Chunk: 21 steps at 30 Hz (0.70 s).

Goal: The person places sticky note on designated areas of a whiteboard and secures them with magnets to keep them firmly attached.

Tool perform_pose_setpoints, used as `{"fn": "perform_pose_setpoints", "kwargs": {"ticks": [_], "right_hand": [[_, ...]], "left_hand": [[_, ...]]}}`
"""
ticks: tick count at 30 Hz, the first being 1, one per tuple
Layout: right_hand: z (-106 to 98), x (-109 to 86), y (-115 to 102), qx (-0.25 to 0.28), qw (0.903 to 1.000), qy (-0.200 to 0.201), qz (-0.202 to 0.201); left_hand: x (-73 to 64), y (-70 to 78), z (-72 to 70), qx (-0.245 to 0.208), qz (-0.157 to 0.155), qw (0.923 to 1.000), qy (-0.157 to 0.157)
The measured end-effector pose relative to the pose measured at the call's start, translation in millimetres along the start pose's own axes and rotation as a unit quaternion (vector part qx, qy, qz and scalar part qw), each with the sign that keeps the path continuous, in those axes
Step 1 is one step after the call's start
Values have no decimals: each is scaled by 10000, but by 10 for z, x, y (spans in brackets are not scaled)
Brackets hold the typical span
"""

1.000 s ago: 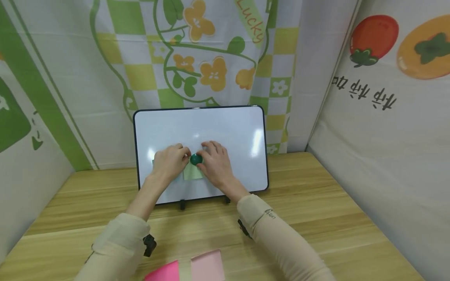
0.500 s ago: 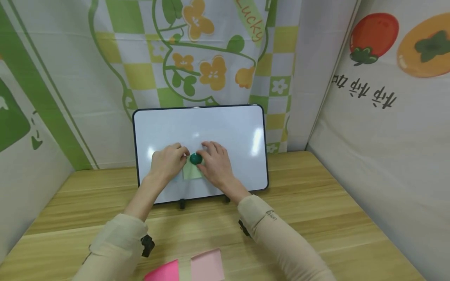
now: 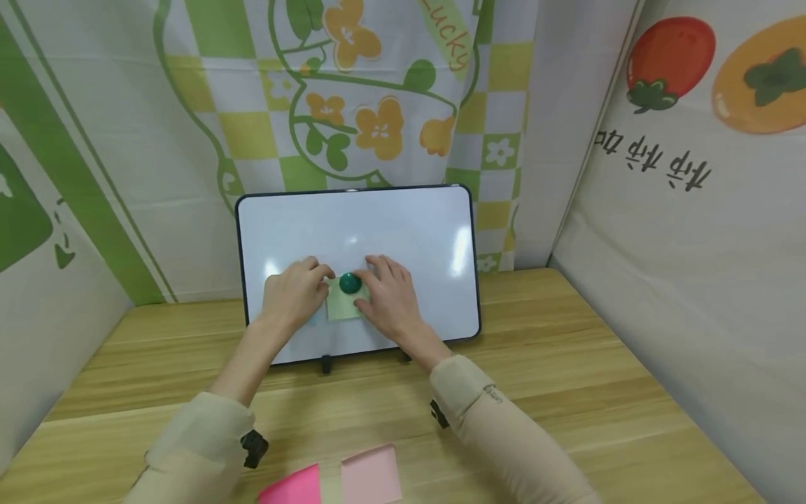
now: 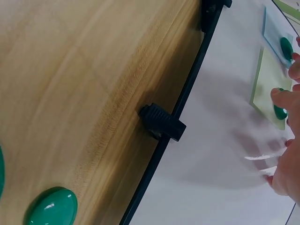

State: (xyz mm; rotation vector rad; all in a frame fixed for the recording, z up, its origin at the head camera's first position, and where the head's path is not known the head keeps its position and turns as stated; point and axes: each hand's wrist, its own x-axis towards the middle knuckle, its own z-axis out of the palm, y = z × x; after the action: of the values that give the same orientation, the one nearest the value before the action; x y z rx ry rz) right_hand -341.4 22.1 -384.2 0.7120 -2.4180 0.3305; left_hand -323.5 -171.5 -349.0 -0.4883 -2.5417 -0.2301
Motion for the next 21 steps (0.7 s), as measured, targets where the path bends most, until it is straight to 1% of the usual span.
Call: {"fn": "perform_pose_setpoints", "kwargs": {"ticks": [4, 7, 11, 16, 21], "right_hand": [[-13, -37, 6, 12, 9999, -42, 141], [-16, -69, 21, 20, 9998, -33, 211], [-20, -122, 54, 64, 9996, -54, 275], [-31, -200, 104, 20, 9994, -65, 337], [-70, -281, 158, 45, 9987, -220, 462]], "left_hand": [[-38, 6, -40, 3, -60, 9999, -127], [-61, 3, -40, 18, -57, 9998, -181], [-83, -1, -13, 42, -41, 9999, -131], [-132, 6, 5, 38, 86, 9999, -57], [-193, 28, -2, 41, 246, 9997, -57]]}}
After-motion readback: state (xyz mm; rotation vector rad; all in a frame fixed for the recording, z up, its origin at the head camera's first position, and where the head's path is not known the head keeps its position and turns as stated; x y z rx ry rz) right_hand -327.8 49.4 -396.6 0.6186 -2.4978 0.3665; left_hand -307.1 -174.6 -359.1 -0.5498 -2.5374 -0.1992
